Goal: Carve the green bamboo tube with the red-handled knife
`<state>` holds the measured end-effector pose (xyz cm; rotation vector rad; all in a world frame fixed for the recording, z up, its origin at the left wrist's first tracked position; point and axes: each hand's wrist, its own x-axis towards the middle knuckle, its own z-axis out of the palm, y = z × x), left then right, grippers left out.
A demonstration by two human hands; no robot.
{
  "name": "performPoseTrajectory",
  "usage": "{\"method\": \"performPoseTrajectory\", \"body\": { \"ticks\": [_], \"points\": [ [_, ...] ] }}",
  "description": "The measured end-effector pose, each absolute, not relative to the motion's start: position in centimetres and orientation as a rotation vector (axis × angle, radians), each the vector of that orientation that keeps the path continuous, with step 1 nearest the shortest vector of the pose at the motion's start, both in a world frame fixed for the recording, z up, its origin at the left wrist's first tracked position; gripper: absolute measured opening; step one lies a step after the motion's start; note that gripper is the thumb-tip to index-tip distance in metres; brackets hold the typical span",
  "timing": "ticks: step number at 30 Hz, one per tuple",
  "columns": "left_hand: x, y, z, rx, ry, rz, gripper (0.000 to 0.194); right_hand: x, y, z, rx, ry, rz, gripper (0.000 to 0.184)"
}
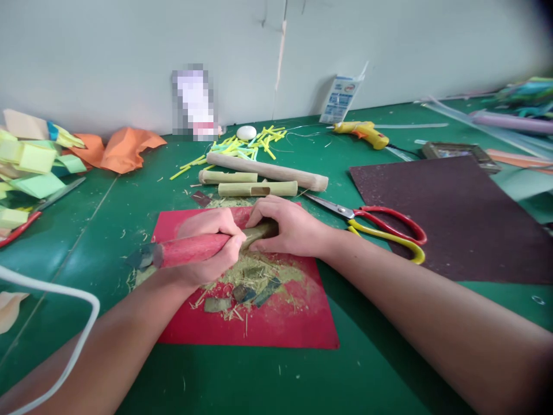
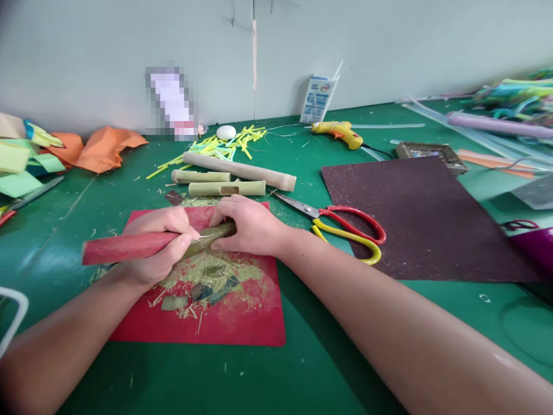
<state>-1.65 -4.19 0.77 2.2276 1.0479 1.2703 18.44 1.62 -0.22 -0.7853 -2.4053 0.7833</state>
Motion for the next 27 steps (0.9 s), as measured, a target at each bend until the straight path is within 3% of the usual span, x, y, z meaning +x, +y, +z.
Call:
{"method": "performPoseTrajectory", "body": {
  "ticks": [12,17,27],
  "points": [
    [-1.7,-3.7,0.0,1.986,1.186,1.428,0.017,18.4,1.6,0.0,-0.818,-2.400,0.805,0.026],
    [-1.5,-3.6,0.4,2.089,1.161,1.199,0.012,18.4,1.5,0.0,-0.814,-2.408,0.775,0.023],
    [-1.3,-3.7,1.1,2.095,1.147,1.100,0.010,18.4,1.6,-0.3,-0.764,-2.398,0.744,0.021]
  ]
}}
